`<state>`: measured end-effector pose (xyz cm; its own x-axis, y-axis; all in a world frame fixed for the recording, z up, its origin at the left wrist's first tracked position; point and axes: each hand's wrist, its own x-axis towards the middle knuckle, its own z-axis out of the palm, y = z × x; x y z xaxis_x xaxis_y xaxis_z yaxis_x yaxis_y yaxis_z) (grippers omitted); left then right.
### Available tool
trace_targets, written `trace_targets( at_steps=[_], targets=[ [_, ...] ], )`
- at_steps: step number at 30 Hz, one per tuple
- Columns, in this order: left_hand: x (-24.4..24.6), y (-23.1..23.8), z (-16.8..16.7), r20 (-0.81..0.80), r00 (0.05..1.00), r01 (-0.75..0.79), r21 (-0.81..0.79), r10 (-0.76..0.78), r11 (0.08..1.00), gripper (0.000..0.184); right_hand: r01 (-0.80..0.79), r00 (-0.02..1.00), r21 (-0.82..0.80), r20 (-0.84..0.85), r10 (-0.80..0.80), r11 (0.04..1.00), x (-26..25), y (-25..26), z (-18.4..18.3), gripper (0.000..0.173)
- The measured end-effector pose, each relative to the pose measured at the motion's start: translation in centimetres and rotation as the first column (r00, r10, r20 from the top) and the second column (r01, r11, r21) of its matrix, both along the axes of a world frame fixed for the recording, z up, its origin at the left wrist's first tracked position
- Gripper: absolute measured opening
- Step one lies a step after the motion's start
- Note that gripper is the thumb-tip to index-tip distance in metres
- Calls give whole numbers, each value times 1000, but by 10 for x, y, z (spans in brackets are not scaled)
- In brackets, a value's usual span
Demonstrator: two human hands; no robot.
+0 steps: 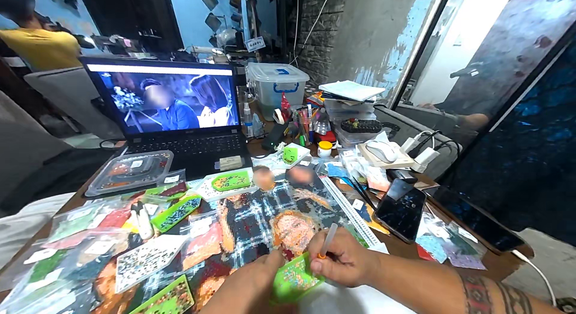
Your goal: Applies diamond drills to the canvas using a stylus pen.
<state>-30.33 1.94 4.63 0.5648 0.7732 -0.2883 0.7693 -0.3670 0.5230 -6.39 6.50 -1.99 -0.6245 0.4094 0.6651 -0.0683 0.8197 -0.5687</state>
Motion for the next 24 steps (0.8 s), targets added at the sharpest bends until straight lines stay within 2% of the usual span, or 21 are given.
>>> trace_targets(
  at_steps=[10, 24],
  targets=[
    [0, -1, 0, 8, 1000, -6, 0, 6, 1000, 59, 42, 999, -19, 15, -42, 999, 5, 3, 3, 31],
    [0, -1, -3, 27, 999, -24, 18, 24, 1000, 61, -8, 999, -14, 33, 9, 1000, 5, 3, 3, 30]
  ],
)
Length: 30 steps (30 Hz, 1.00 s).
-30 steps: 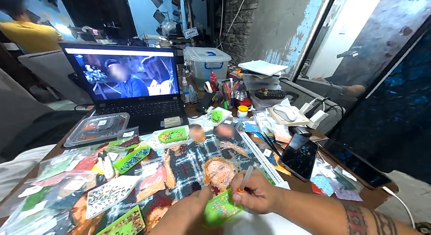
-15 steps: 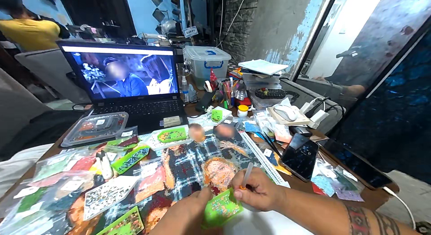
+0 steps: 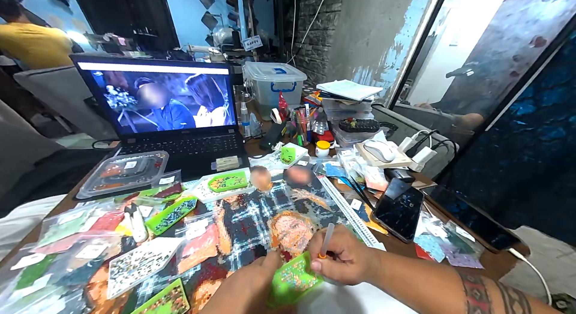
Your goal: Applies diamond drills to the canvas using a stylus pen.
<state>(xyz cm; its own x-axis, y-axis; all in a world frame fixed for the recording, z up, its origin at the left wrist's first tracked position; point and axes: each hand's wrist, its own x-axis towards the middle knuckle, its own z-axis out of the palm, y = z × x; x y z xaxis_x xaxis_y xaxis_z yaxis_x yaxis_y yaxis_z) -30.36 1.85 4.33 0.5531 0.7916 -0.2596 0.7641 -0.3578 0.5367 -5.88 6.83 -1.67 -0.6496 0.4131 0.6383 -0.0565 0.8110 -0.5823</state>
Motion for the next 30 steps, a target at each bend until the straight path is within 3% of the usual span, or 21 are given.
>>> trace_targets(
  at_steps=[12, 23, 30],
  targets=[
    [0, 0, -1, 13, 1000, 1, 12, -1, 1000, 60, -2, 1000, -7, 16, 2, 1000, 0, 0, 0, 29],
    [-9, 3, 7, -73, 997, 35, -50, -38, 998, 56, 97, 987, -218, -102, -121, 971, 7, 6, 4, 26],
    [-11, 4, 9, -98, 994, 38, -79, -46, 996, 56, 109, 991, -199, -48, -121, 974, 7, 9, 2, 26]
  ],
)
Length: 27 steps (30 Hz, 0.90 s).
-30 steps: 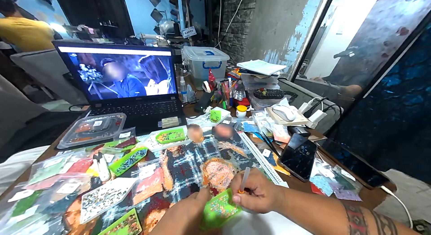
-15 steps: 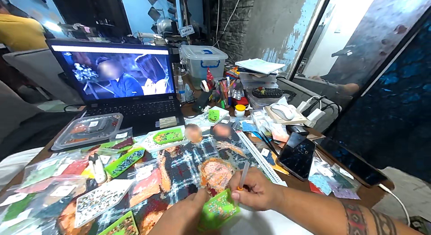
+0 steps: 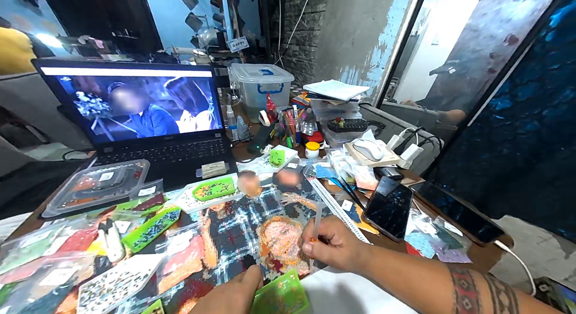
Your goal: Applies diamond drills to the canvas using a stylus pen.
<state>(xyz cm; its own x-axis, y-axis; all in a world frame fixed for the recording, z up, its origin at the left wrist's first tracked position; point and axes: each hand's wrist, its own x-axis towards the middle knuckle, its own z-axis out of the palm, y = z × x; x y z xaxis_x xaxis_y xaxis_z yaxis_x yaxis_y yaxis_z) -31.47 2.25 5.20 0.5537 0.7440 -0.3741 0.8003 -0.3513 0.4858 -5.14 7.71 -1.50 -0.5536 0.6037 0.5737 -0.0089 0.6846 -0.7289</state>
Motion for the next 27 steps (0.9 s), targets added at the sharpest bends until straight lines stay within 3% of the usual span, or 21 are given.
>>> trace_targets(
  at_steps=[27],
  targets=[
    [-1, -1, 0, -2, 1000, 8, 9, -8, 1000, 53, -10, 993, 44, 117, 5, 999, -3, -1, 0, 26]
  ],
)
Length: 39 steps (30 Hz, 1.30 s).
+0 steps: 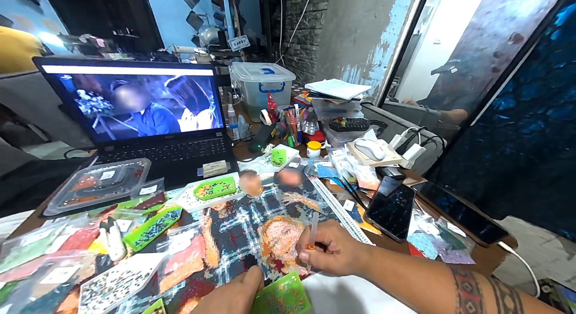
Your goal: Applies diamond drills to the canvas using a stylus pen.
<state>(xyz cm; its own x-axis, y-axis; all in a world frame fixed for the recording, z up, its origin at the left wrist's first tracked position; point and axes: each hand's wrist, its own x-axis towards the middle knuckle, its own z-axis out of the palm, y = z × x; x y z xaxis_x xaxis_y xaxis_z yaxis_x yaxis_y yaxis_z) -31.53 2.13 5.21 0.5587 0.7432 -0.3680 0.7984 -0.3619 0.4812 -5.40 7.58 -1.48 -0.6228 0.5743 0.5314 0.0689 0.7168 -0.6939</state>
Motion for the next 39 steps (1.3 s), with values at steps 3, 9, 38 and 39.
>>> trace_targets(
  at_steps=[3, 9, 38, 39],
  targets=[
    [0, 0, 0, 1, 1000, 1, 3, -1, 1000, 53, -5, 1000, 5, -1, 5, 1000, 0, 0, -1, 26],
    [0, 0, -1, 0, 1000, 4, 3, -4, 1000, 52, 58, 996, -109, 73, -50, 992, -1, -2, 4, 26],
    [8, 1, 7, -68, 997, -32, -81, 27, 996, 57, 53, 999, 156, 1, -53, 986, 3, -1, 1, 25],
    [8, 1, 7, -70, 997, -30, -81, 24, 996, 57, 52, 999, 159, 4, -54, 986, 3, -1, 1, 25]
  ],
)
